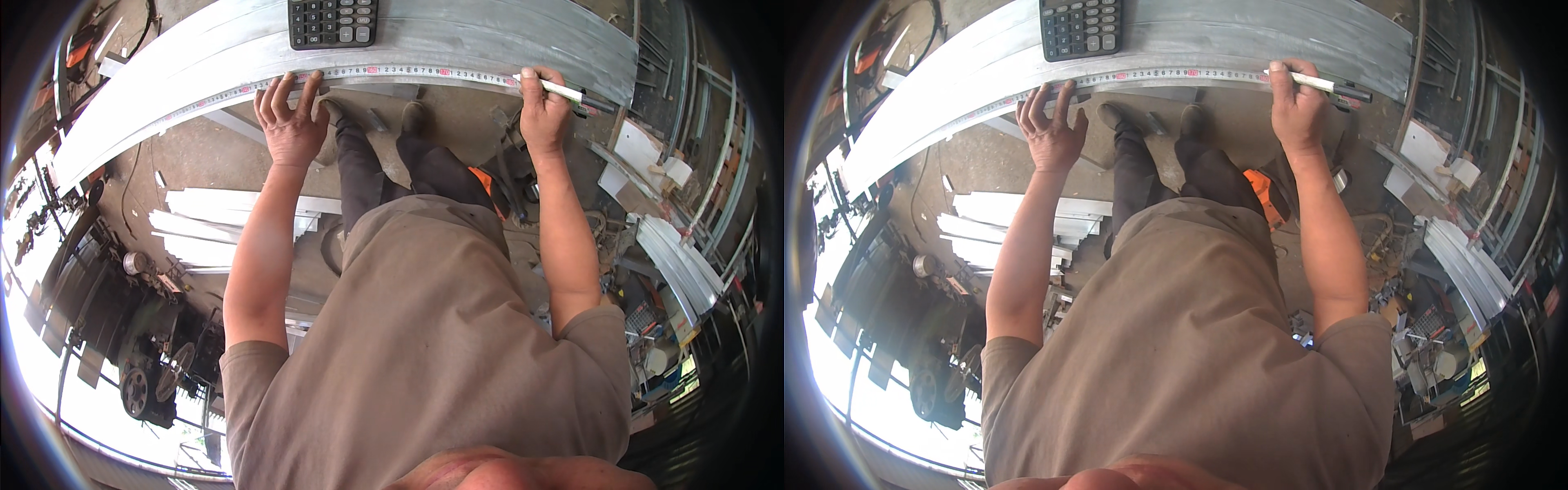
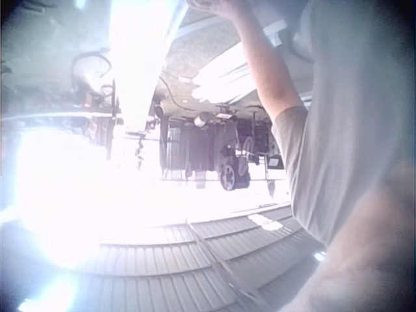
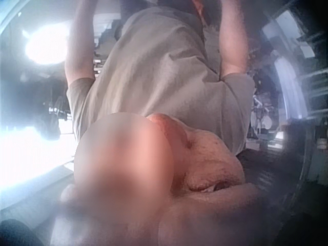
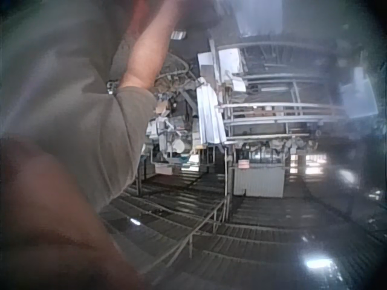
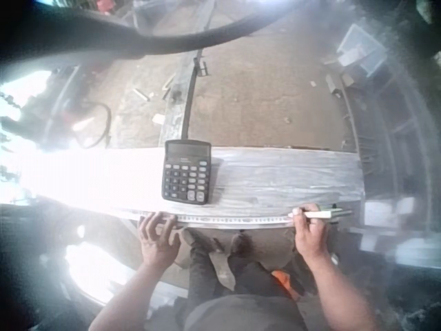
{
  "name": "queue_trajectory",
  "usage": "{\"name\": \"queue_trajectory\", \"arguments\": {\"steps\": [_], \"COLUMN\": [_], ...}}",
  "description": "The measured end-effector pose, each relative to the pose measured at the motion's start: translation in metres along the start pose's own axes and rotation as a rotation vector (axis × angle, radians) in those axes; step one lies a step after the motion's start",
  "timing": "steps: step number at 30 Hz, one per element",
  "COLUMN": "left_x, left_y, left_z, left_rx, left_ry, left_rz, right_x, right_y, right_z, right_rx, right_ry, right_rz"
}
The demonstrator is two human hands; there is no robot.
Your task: The person measures a long metal sheet with a tape measure and marks measurement points with a marker. They then pick up a calculator and walk to a workbench, placing the calculator down. Finally, they pick up a stack of metal pieces and carry them across the workshop.
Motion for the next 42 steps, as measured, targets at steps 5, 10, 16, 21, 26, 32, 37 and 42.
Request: {"name": "queue_trajectory", "arguments": {"steps": [5,10,16,21,26,32,37,42], "left_x": [0.0005,0.0012,0.0012,0.0015,0.0017,0.0009,0.0010,0.0009], "left_y": [-0.0034,-0.0038,-0.0043,-0.0054,-0.0053,-0.0043,-0.0041,-0.0047], "left_z": [-0.0020,-0.0044,-0.0063,-0.0076,-0.0074,-0.0060,-0.0059,-0.0060], "left_rx": [0.059,0.027,0.018,0.027,0.029,0.041,0.023,0.038], "left_ry": [-0.007,0.020,0.009,0.014,0.016,0.025,0.019,0.034], "left_rz": [0.029,0.014,0.017,0.009,0.008,0.009,0.015,0.000], "right_x": [0.0007,-0.0004,0.0009,-0.0001,-0.0004,-0.0004,-0.0005,0.0002], "right_y": [-0.0035,0.0005,-0.0010,-0.0028,-0.0028,-0.0049,-0.0041,-0.0070], "right_z": [-0.0015,0.0001,-0.0003,-0.0003,-0.0003,0.0005,-0.0005,0.0003], "right_rx": [-0.048,0.029,0.026,0.038,0.048,0.027,-0.004,0.015], "right_ry": [0.015,0.010,-0.007,-0.003,-0.003,0.002,-0.013,-0.001], "right_rz": [0.018,0.033,0.006,0.026,0.025,0.048,0.005,0.036]}}
Point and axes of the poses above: each hand's wrist, its own x-axis away from the middle knuckle, its own z-axis out of the back of the hand, y = z × x, the point moved 4 cm from there along -x, towards the middle knuckle, and after that the axes turned 3 degrees about z, right-handed, at the moved point
